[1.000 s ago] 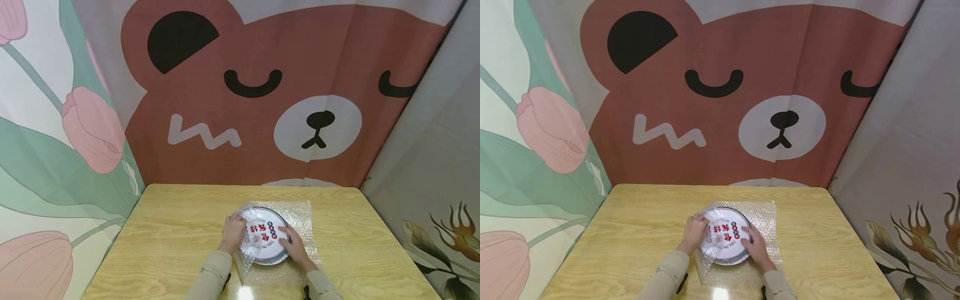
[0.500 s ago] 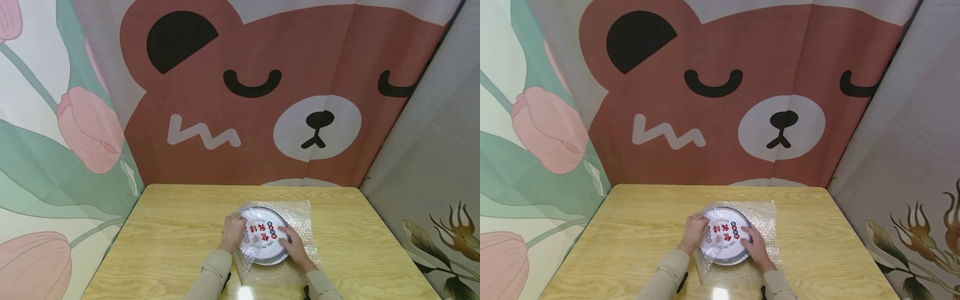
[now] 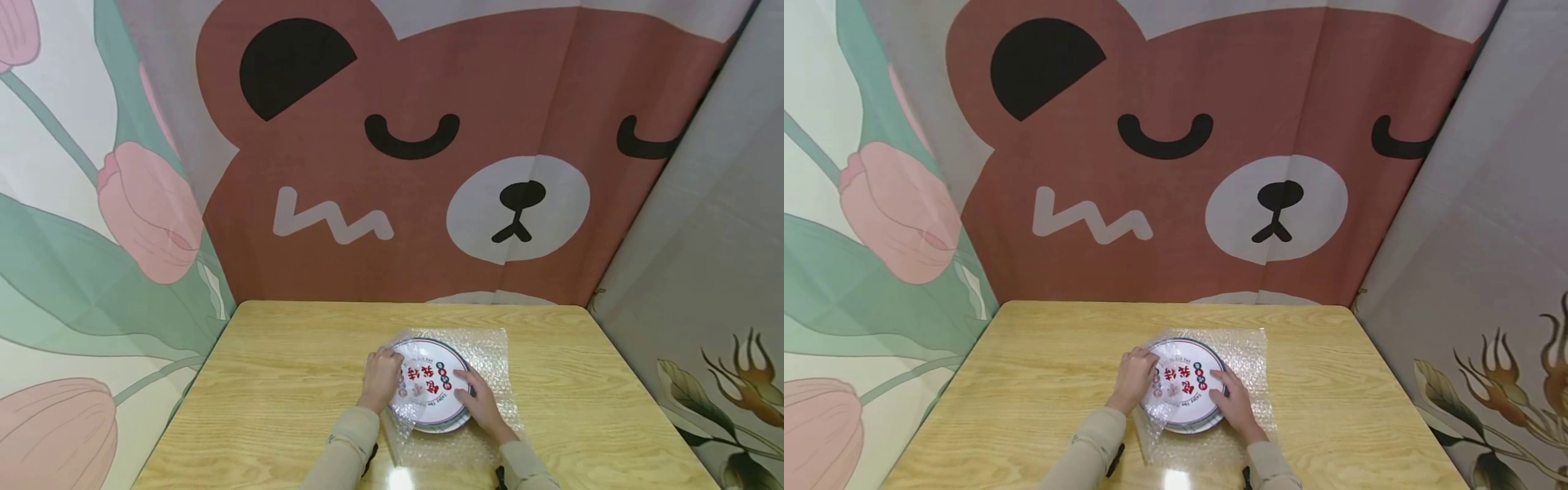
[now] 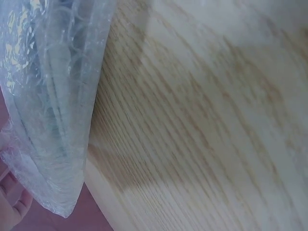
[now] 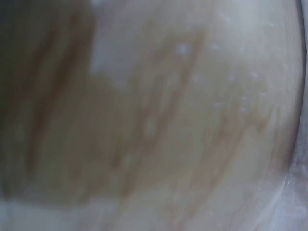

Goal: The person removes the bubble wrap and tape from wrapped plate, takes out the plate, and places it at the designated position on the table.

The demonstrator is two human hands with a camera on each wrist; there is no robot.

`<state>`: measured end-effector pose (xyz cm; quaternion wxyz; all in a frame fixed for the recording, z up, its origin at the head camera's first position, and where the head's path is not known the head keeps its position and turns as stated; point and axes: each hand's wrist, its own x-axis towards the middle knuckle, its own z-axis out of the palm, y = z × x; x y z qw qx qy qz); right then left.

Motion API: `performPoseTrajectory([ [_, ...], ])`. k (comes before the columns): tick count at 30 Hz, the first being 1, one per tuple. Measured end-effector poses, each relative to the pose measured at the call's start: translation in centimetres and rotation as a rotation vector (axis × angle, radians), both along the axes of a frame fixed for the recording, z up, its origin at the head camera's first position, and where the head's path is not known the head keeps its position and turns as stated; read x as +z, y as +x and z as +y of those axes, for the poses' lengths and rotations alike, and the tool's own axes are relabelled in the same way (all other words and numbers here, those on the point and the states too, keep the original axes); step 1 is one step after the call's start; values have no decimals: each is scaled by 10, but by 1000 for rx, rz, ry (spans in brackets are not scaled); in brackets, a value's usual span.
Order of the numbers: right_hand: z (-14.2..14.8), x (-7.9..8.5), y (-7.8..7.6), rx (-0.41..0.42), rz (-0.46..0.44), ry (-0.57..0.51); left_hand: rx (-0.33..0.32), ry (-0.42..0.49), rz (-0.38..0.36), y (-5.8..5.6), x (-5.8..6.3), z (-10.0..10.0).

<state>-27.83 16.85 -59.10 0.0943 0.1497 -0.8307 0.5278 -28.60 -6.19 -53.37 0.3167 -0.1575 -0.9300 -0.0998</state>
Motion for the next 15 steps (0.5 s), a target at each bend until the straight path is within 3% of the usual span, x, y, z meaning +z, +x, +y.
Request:
performPoseTrajectory([
  [8,0,0,0,3,2,-2,-6,46,-6,0,1,1],
  [15,0,1,-1,5,-23,7,-11,157,75,-5,10,-1],
])
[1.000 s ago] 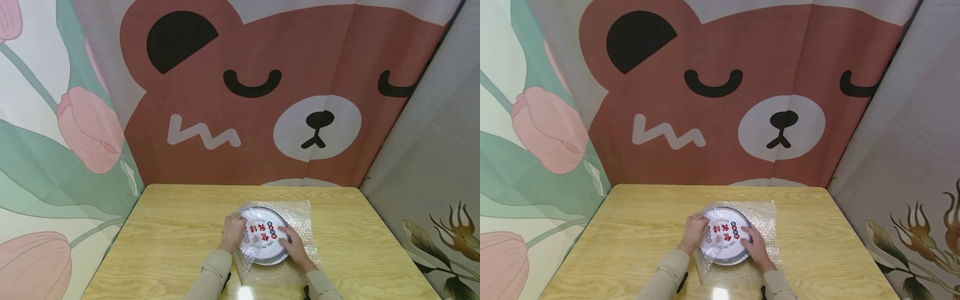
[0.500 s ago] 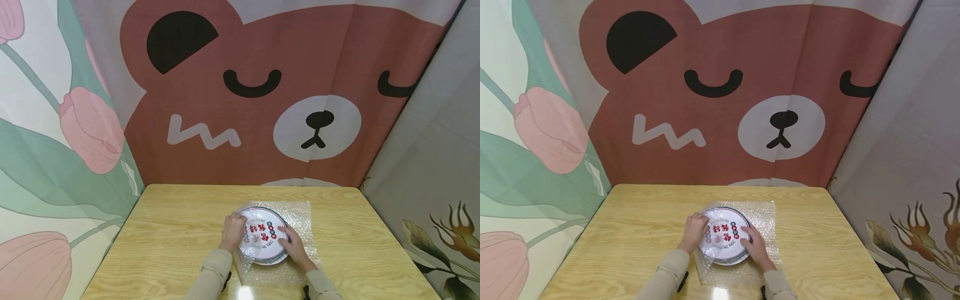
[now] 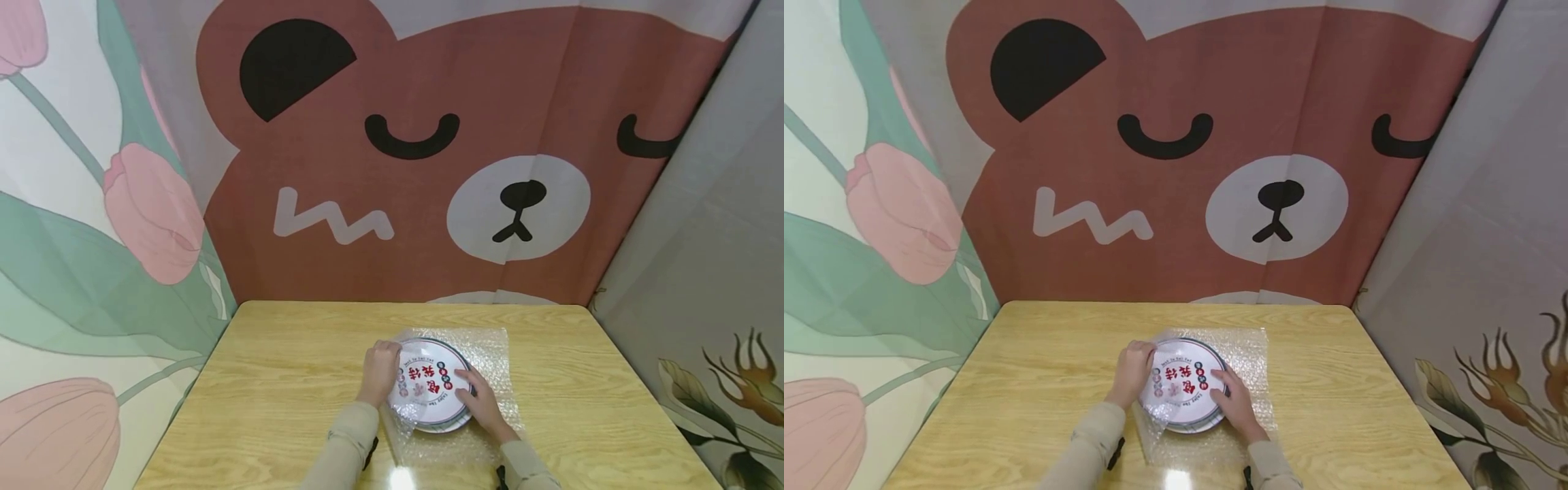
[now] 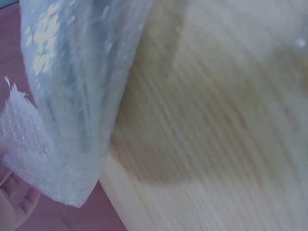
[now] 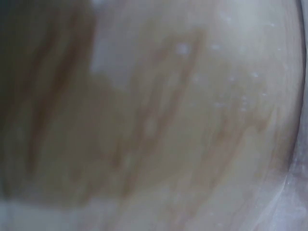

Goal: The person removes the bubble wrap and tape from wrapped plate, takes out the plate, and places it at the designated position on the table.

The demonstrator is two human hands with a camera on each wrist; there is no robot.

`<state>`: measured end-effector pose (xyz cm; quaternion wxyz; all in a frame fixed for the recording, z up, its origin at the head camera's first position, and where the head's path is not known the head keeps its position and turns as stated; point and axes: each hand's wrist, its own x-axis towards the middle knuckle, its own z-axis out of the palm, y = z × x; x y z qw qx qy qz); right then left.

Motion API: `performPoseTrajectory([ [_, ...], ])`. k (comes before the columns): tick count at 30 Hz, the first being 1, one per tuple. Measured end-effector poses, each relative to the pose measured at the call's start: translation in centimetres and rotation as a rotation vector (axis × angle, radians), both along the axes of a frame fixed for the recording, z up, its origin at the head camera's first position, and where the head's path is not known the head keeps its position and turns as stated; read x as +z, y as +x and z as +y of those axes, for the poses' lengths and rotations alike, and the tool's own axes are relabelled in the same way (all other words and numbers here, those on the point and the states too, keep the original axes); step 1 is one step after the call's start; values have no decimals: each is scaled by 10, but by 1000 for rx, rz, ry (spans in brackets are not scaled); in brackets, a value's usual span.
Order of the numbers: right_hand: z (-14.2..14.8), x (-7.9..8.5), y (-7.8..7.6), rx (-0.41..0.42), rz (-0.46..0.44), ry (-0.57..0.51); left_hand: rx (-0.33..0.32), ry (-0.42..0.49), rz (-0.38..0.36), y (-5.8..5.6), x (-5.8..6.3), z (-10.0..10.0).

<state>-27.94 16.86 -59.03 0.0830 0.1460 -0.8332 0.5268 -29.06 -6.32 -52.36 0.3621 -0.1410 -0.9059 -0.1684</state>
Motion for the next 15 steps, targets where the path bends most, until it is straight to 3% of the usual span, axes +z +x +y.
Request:
performPoseTrajectory([
  [4,0,0,0,0,19,-9,-7,9,10,0,5,-1],
  [15,0,-2,1,-13,-7,-19,-2,15,2,1,1,-6],
])
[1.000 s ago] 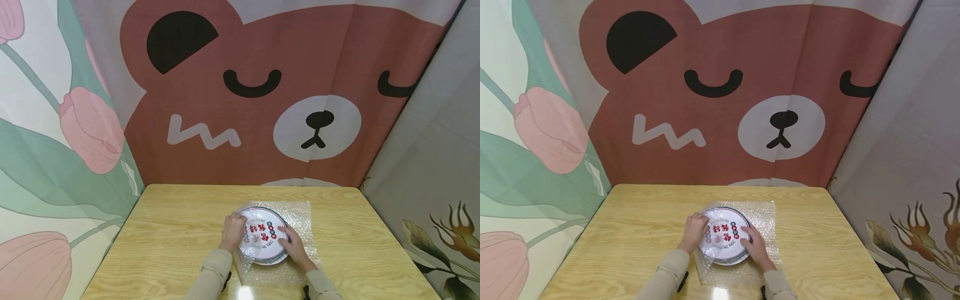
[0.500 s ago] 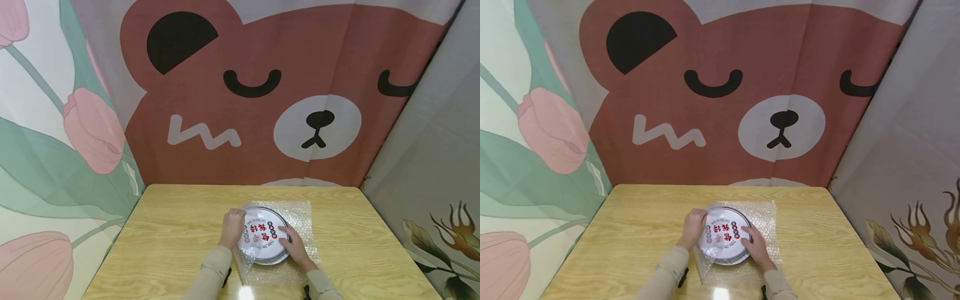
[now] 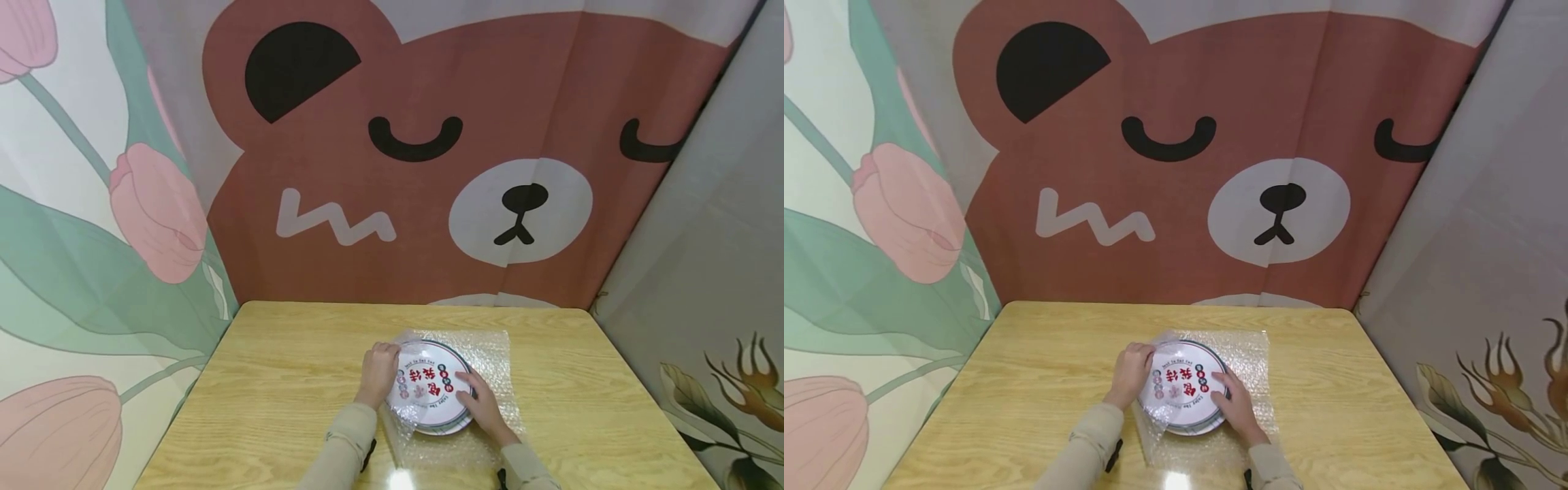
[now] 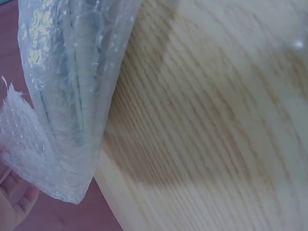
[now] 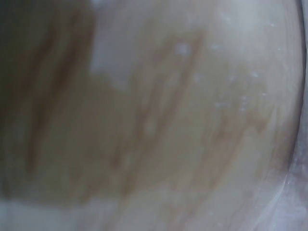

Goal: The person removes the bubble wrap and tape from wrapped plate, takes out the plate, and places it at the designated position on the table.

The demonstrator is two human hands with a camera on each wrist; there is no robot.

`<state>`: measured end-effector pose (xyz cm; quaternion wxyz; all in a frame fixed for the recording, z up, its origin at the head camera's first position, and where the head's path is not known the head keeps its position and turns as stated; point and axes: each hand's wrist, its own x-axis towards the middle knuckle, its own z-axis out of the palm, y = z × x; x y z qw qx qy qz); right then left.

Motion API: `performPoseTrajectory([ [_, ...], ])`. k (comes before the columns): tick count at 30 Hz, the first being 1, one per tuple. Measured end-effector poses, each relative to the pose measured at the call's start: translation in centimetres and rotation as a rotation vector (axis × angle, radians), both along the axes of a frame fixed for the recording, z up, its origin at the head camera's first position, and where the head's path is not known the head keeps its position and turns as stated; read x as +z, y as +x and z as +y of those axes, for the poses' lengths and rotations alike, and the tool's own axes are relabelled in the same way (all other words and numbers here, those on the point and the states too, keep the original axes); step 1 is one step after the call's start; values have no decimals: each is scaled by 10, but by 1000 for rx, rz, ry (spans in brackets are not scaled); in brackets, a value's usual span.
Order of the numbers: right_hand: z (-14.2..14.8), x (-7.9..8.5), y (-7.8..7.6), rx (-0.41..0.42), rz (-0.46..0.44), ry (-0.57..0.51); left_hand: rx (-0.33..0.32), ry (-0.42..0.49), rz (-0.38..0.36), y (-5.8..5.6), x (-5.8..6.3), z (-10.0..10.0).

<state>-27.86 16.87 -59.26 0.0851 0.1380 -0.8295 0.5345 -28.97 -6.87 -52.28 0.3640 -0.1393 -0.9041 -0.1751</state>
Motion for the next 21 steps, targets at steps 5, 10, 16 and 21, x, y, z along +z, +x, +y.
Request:
performPoseTrajectory([
  [5,-2,10,4,9,-5,20,-4,14,-2,1,-1,-3],
  [10,-8,33,17,22,-15,-6,1,12,-2,1,-3,-6],
  [16,-11,41,21,15,-19,16,12,15,-11,1,-6,-7],
  [21,-11,40,21,15,-17,1,25,23,-27,1,-7,-9],
])
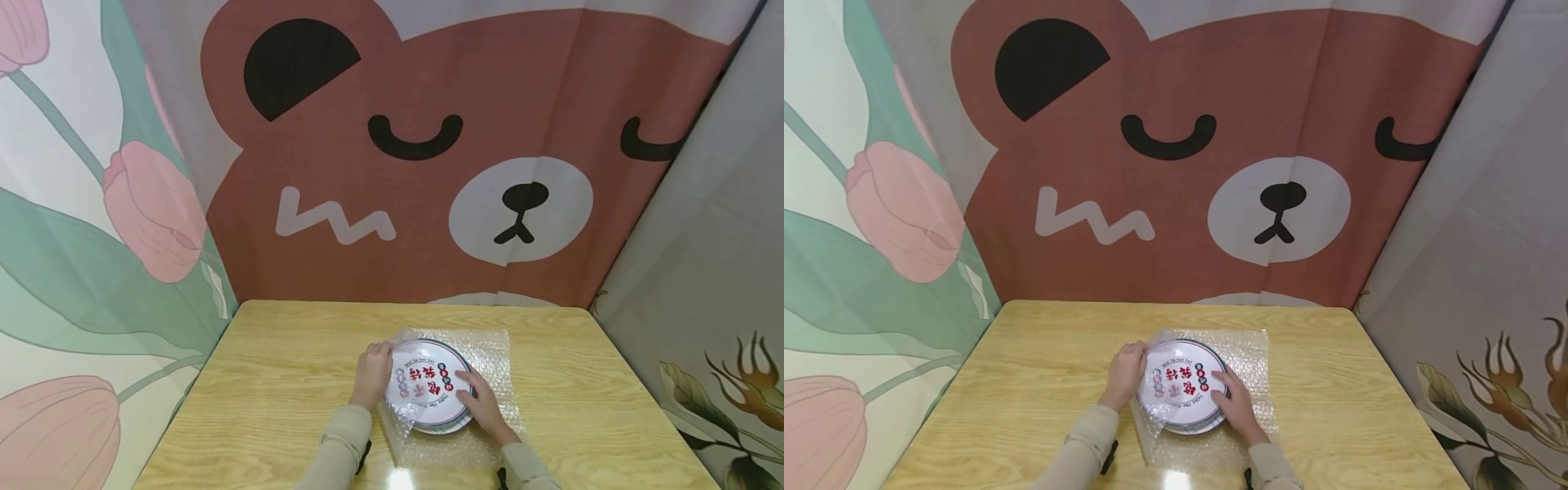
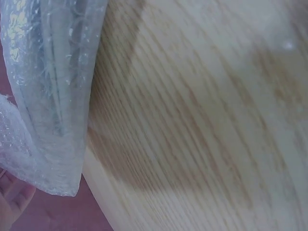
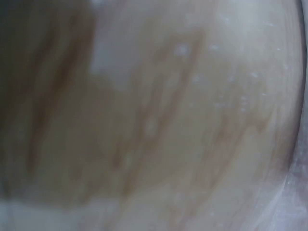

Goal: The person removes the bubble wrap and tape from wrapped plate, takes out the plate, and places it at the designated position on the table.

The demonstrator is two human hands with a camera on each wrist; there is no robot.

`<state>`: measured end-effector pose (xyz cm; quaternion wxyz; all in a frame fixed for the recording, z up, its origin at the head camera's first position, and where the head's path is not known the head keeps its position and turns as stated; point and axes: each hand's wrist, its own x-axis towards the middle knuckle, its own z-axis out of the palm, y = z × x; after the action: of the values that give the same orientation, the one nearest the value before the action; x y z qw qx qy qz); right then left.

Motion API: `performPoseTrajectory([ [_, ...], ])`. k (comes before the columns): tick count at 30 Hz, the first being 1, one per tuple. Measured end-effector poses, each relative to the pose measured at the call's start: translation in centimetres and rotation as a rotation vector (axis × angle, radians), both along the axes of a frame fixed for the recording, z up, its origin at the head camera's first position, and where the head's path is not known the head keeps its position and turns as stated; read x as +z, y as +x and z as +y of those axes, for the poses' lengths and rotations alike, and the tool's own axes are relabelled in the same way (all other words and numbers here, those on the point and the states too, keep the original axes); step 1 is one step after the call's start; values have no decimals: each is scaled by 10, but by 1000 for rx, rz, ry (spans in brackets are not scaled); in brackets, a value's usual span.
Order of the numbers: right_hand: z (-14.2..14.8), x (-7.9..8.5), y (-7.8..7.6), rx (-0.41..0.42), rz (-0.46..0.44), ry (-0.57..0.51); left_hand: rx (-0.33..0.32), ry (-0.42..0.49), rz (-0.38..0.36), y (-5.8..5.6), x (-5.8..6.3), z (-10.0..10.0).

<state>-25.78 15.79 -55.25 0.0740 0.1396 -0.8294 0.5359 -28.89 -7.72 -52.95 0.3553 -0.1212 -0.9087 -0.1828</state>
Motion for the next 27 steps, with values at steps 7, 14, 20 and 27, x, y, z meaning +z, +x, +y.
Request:
performPoseTrajectory([
  [7,4,-11,-7,3,31,6,-28,-5,52,1,-2,-4],
  [14,8,-29,-15,-1,40,31,-55,11,39,2,-4,-8],
  [20,0,-4,-2,5,21,1,-38,13,90,-1,-13,-11],
  [27,8,-25,-14,-1,36,38,4,-8,59,1,-18,-15],
])
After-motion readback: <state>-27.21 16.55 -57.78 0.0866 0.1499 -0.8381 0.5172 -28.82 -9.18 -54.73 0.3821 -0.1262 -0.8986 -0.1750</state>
